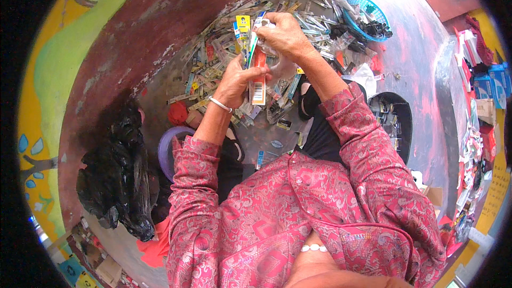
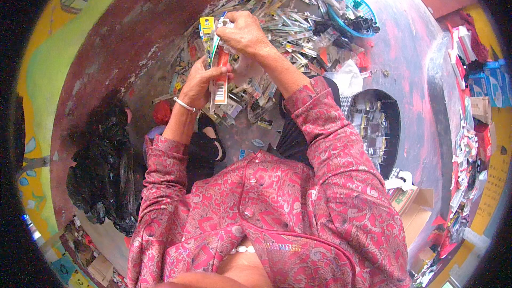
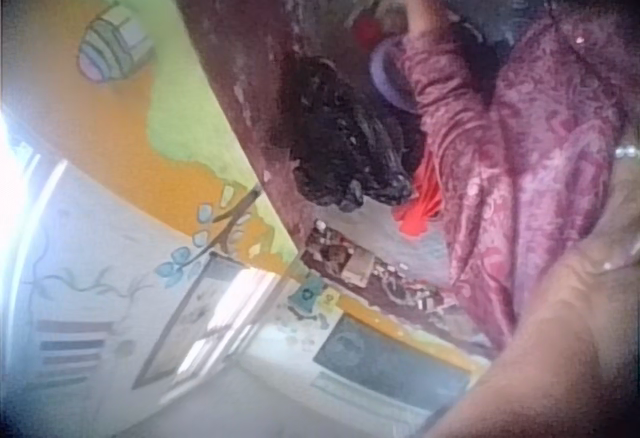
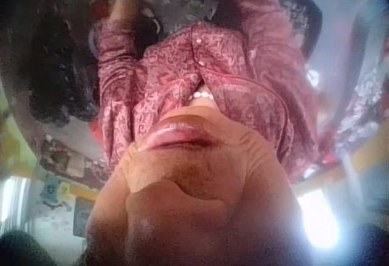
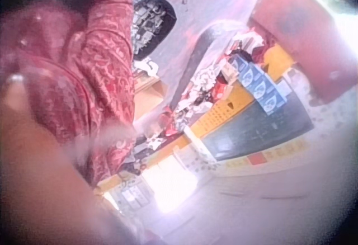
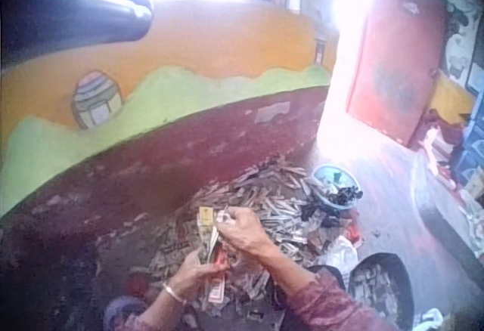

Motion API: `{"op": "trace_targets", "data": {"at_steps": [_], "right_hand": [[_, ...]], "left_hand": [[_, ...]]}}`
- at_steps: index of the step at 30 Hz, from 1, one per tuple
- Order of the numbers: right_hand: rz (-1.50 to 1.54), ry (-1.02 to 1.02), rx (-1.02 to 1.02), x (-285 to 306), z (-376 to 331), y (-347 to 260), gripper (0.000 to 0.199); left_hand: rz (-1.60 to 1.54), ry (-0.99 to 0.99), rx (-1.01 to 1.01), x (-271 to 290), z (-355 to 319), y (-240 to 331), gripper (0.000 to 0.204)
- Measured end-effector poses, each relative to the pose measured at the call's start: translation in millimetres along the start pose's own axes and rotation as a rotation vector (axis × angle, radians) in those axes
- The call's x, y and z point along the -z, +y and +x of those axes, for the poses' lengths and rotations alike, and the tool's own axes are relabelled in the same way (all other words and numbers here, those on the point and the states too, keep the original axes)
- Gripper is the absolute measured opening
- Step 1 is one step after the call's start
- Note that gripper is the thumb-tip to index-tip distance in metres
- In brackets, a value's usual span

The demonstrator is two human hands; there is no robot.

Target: The person picks up small packaged items from a pile on the floor, wipes some with a cloth, and places them into a plastic bag or a basket.

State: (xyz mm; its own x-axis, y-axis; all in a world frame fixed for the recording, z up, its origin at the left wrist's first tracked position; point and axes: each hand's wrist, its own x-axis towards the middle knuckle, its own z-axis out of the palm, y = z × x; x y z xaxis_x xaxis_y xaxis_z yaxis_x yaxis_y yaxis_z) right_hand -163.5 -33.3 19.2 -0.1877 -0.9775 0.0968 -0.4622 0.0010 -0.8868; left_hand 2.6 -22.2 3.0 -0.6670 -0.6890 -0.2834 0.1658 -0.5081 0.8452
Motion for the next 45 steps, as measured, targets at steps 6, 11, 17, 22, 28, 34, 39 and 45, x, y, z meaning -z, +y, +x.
{"op": "trace_targets", "data": {"at_steps": [6, 11, 17, 22, 28, 34, 39, 45], "right_hand": [[0.409, -0.119, -0.100, 2, -1, -10, 0.015], [0.117, 0.039, -0.111, 21, 2, -10, 0.021], [-0.343, 0.276, 0.741, -3, -10, -31, 0.018], [-0.496, 0.141, 0.770, -14, -12, -29, 0.013], [-0.418, 0.363, 0.736, 3, -8, -25, 0.015], [0.616, 0.371, 0.064, 38, 20, -12, 0.014], [0.545, 0.454, 0.194, 31, 18, -10, 0.012], [-0.542, 0.400, 0.527, 17, 9, -11, 0.021]], "left_hand": [[-0.354, -0.138, 0.032, 2, -4, 2, 0.030], [-0.087, 0.082, -0.026, 10, 4, -6, 0.018], [0.110, 0.140, -0.046, 1, 3, -7, 0.021], [0.254, -0.039, -0.143, -8, -7, 1, 0.030], [0.254, -0.127, -0.033, -7, -10, -2, 0.037], [-0.132, -0.305, 0.155, 1, -8, 4, 0.032], [0.025, -0.058, 0.172, 2, -4, -2, 0.025], [0.030, -0.218, 0.038, -3, -15, 7, 0.023]]}}
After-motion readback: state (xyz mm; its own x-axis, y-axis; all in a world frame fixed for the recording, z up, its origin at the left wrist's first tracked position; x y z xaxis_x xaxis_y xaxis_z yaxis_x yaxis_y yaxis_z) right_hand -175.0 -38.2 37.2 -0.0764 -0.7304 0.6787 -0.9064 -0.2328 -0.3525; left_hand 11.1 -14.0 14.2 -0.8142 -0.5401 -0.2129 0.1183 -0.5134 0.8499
